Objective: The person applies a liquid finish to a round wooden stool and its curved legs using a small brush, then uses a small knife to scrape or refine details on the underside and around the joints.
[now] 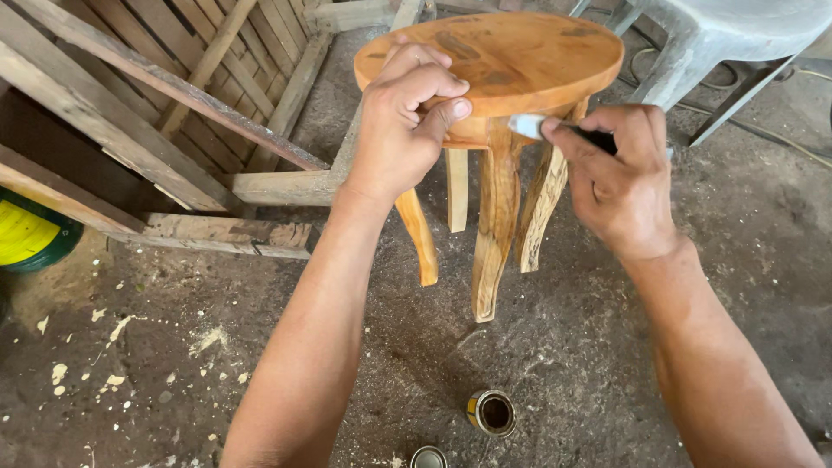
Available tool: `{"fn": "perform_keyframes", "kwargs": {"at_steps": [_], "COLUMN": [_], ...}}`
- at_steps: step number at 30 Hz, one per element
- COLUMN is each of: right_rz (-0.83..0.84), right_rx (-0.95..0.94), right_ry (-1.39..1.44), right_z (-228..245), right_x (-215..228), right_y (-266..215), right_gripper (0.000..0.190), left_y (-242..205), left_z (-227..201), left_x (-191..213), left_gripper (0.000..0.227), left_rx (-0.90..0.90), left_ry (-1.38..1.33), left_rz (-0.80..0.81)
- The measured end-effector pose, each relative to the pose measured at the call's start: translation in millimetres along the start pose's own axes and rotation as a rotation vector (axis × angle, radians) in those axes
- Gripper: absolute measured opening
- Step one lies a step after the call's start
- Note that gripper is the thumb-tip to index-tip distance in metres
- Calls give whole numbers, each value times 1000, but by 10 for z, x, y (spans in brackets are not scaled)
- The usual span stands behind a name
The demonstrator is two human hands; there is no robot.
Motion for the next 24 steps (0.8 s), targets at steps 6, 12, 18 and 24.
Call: {"fn": "perform_keyframes", "kwargs": {"at_steps": [6,12,18,24], "right_rz": [-20,-41,50,56], "right_rx": [0,-30,-36,44], "right_ry": [-67,-29,7,-163], "right_z": [-20,-51,7,3], "right_x": [71,52,68,9], "right_y": [-44,-57,-81,-19], "right_gripper": [33,22,19,24], "left_y": [13,36,39,34], "left_z": [-58,-21,-7,21], "left_x": [-67,-126,-145,-160], "left_gripper": [20,14,16,15], "left_rx": [-38,62,-19,13], "left_ry": [2,-41,51,-22], "left_rz": [3,31,-30,-45]}}
Point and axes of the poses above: each hand's wrist, its own y-axis towards the middle knuckle, its own x-axis out of the back of the hand, z = x × y, the point moved 2 cm from there along y, towards the middle knuckle, and after that the axes turned 12 degrees about y, right-handed, at the moved point
